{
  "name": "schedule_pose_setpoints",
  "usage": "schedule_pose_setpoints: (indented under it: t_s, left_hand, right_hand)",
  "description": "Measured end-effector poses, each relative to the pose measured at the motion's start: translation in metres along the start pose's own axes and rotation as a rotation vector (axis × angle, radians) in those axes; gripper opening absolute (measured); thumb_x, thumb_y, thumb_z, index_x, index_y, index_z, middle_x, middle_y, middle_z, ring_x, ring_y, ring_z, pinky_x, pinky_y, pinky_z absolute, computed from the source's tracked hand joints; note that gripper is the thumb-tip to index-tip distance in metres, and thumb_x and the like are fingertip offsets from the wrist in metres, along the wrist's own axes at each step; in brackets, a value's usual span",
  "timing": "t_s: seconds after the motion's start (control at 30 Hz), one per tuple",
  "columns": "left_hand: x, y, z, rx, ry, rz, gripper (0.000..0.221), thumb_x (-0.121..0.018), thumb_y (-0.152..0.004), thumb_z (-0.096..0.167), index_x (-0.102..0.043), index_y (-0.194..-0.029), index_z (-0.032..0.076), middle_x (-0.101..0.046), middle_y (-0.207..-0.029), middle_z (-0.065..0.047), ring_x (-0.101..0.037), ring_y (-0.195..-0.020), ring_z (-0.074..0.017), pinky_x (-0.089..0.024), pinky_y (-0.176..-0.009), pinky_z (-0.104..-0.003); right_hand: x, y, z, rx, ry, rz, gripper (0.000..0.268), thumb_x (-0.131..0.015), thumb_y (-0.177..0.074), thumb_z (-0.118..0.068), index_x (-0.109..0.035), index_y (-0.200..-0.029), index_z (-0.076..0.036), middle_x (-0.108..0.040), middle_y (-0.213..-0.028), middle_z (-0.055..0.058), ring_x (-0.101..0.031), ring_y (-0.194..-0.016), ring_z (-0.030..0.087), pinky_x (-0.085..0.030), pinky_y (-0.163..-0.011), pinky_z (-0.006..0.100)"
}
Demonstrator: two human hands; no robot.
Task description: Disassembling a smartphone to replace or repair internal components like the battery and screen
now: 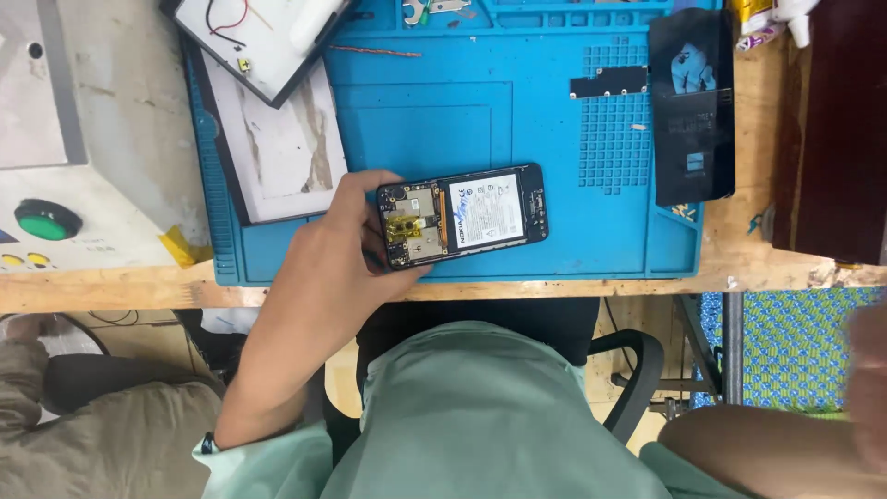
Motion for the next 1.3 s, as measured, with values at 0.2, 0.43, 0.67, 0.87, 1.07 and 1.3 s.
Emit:
schedule_pose_setpoints:
  t_s: [0.2, 0.43, 0.67, 0.87, 1.07, 1.3]
  left_hand:
    - [-0.003, -0.003, -0.017, -0.014, 0.056, -0.001, 0.099, -0.100, -0.078, 0.030, -0.048, -0.162, 0.026, -0.065, -0.096, -0.004, -0.072, -0.077, -0.0170, -0.061, -0.075, -0.031]
    - [-0.004, -0.005, -0.010, 0.042, 0.024, -0.018, 0.090, -0.096, -0.083, 0.031, -0.050, -0.161, 0.026, -0.069, -0.091, -0.003, -0.073, -0.078, -0.0173, -0.062, -0.065, -0.035]
    - [-0.009, -0.014, -0.002, 0.008, -0.211, -0.182, 0.090, -0.093, -0.089, 0.036, -0.041, -0.160, 0.023, -0.071, -0.080, -0.010, -0.072, -0.062, -0.0311, -0.055, -0.051, -0.050]
    - [-0.011, -0.013, -0.003, -0.010, -0.282, -0.168, 0.088, -0.090, -0.091, 0.044, -0.040, -0.161, 0.025, -0.074, -0.089, -0.011, -0.075, -0.066, -0.0364, -0.060, -0.050, -0.055]
    - [-0.012, -0.011, -0.014, -0.005, -0.215, -0.161, 0.096, -0.090, -0.092, 0.045, -0.034, -0.167, 0.026, -0.061, -0.082, -0.007, -0.066, -0.061, -0.0280, -0.056, -0.050, -0.049]
    - [-0.012, -0.001, -0.015, -0.282, -0.262, 0.050, 0.082, -0.087, -0.099, 0.042, -0.047, -0.165, 0.017, -0.050, -0.092, -0.004, -0.052, -0.076, -0.0190, -0.057, -0.064, -0.044]
  right_hand:
    - [-0.239, -0.203, -0.066, 1.229, 0.337, 0.068, 0.008, -0.064, -0.108, -0.006, -0.062, -0.116, -0.006, -0.070, -0.086, 0.009, -0.065, -0.072, 0.018, -0.053, -0.067, 0.033]
    - [-0.235, -0.218, -0.085, 1.232, 0.710, 0.509, 0.028, -0.069, -0.098, 0.001, -0.050, -0.116, -0.009, -0.077, -0.089, 0.018, -0.081, -0.082, 0.028, -0.064, -0.081, 0.038]
    - [-0.243, -0.228, -0.096, 1.288, 1.119, 0.802, 0.007, -0.066, -0.101, -0.001, -0.062, -0.105, 0.004, -0.074, -0.092, 0.022, -0.081, -0.090, 0.034, -0.061, -0.083, 0.038]
    - [-0.247, -0.236, -0.103, 1.368, 1.289, 0.761, 0.013, -0.072, -0.097, 0.001, -0.062, -0.106, 0.002, -0.077, -0.091, 0.019, -0.087, -0.092, 0.035, -0.063, -0.083, 0.037]
    - [-0.241, -0.236, -0.104, 1.250, 1.354, 0.774, 0.012, -0.071, -0.098, -0.004, -0.065, -0.107, 0.001, -0.079, -0.101, 0.023, -0.082, -0.100, 0.034, -0.064, -0.087, 0.037]
    - [-0.237, -0.233, -0.107, 1.232, 1.396, 0.790, 0.013, -0.064, -0.099, -0.011, -0.069, -0.101, 0.001, -0.081, -0.102, 0.024, -0.078, -0.099, 0.032, -0.063, -0.086, 0.037]
Point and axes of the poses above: each hand's wrist, its own y-axis away from the middle knuckle, its own x-axis out of the back of the hand, z = x × y, the point moved 4 cm from there along -y, towards the middle knuckle
